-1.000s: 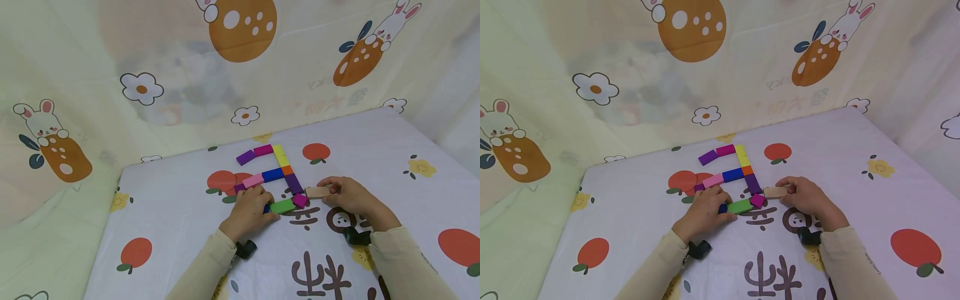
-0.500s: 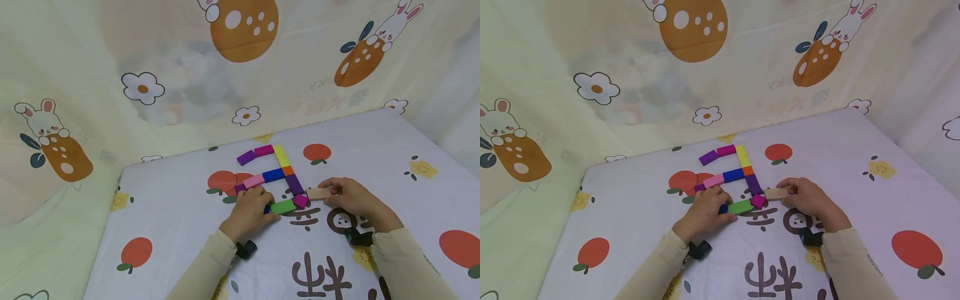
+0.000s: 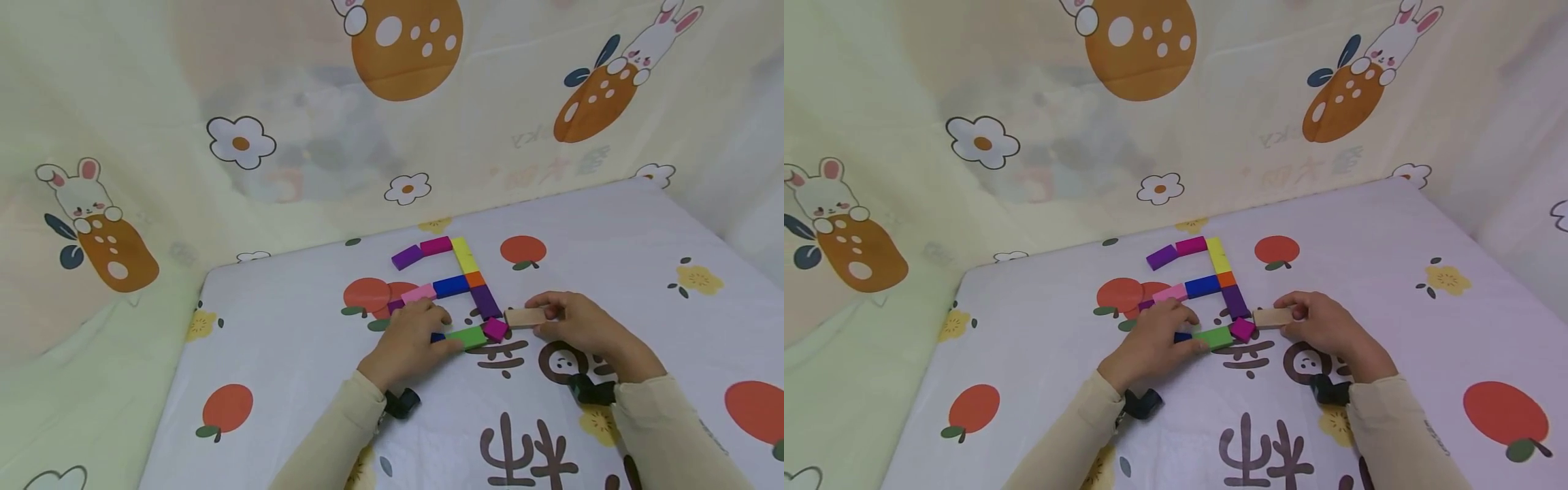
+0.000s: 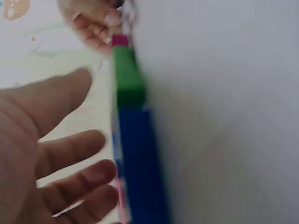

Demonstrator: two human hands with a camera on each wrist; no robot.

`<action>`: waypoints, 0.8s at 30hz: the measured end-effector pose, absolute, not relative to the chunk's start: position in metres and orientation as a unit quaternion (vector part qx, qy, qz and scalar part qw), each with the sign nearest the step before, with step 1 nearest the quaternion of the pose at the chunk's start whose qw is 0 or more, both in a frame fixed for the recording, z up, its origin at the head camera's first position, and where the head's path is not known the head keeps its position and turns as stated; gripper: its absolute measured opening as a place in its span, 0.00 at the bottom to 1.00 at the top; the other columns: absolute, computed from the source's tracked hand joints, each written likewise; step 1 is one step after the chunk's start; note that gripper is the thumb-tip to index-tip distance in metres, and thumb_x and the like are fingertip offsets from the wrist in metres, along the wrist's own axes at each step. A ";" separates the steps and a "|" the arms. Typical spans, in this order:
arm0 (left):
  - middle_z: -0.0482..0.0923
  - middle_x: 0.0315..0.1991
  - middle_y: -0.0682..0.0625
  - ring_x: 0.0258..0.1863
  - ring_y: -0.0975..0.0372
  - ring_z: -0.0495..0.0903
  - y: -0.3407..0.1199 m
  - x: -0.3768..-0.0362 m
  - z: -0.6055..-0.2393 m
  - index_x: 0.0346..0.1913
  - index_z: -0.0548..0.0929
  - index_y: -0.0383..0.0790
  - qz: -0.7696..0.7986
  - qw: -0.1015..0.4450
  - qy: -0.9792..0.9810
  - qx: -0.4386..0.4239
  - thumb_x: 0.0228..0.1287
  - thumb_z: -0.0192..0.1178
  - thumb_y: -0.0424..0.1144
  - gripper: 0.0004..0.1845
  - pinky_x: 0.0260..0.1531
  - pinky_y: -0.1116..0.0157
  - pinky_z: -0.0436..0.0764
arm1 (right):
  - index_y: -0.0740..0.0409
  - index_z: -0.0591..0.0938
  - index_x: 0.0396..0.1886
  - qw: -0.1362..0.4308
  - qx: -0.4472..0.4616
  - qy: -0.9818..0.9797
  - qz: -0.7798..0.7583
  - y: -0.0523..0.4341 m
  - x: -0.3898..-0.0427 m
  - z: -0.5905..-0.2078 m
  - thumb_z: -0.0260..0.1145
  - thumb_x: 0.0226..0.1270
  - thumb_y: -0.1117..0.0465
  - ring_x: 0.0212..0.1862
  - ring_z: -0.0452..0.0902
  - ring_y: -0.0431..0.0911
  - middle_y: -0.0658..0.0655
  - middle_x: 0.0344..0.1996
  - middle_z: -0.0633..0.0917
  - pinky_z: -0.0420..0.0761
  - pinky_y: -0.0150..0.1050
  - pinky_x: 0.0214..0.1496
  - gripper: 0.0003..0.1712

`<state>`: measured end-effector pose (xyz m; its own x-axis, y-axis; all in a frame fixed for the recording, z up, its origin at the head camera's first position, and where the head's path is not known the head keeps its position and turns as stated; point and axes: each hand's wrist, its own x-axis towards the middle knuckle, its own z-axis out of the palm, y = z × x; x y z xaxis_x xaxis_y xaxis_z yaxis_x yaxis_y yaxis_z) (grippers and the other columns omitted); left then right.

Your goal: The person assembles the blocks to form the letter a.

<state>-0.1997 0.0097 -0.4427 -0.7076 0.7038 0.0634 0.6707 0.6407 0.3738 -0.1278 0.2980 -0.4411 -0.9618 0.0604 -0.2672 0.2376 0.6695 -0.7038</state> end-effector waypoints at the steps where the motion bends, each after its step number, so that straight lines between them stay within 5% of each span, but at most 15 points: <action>1: 0.75 0.48 0.55 0.51 0.63 0.70 0.007 -0.204 -0.440 0.51 0.82 0.49 0.209 0.041 0.904 0.370 0.62 0.63 0.57 0.21 0.51 0.61 0.73 | 0.56 0.76 0.60 0.112 0.081 0.907 -0.399 0.299 -0.128 -0.441 0.69 0.62 0.58 0.43 0.68 0.52 0.60 0.42 0.72 0.71 0.40 0.35 0.26; 8: 0.74 0.48 0.49 0.47 0.59 0.69 -0.010 -0.244 -0.433 0.53 0.81 0.45 0.261 0.031 0.927 0.266 0.63 0.64 0.50 0.19 0.41 0.63 0.76 | 0.57 0.74 0.61 0.117 0.085 0.904 -0.402 0.300 -0.131 -0.441 0.71 0.59 0.55 0.44 0.68 0.52 0.59 0.40 0.71 0.71 0.40 0.35 0.30; 15: 0.72 0.42 0.52 0.43 0.62 0.71 -0.009 -0.261 -0.439 0.54 0.81 0.49 0.205 0.089 0.940 0.258 0.62 0.64 0.54 0.21 0.38 0.64 0.75 | 0.57 0.74 0.60 0.118 0.088 0.901 -0.409 0.300 -0.131 -0.442 0.72 0.58 0.54 0.43 0.68 0.52 0.59 0.39 0.70 0.72 0.40 0.35 0.31; 24: 0.72 0.36 0.54 0.36 0.63 0.71 -0.007 -0.267 -0.441 0.49 0.82 0.50 0.194 0.100 0.939 0.266 0.63 0.64 0.52 0.16 0.34 0.67 0.72 | 0.59 0.74 0.60 0.112 0.084 0.899 -0.414 0.301 -0.129 -0.444 0.73 0.57 0.53 0.42 0.68 0.52 0.59 0.38 0.70 0.70 0.40 0.34 0.32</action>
<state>-0.2666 -0.0071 -0.4408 -0.8385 0.5384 -0.0837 0.4611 0.7831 0.4173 -0.1292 0.3005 -0.4442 -0.9609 0.0574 -0.2709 0.2432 0.6427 -0.7265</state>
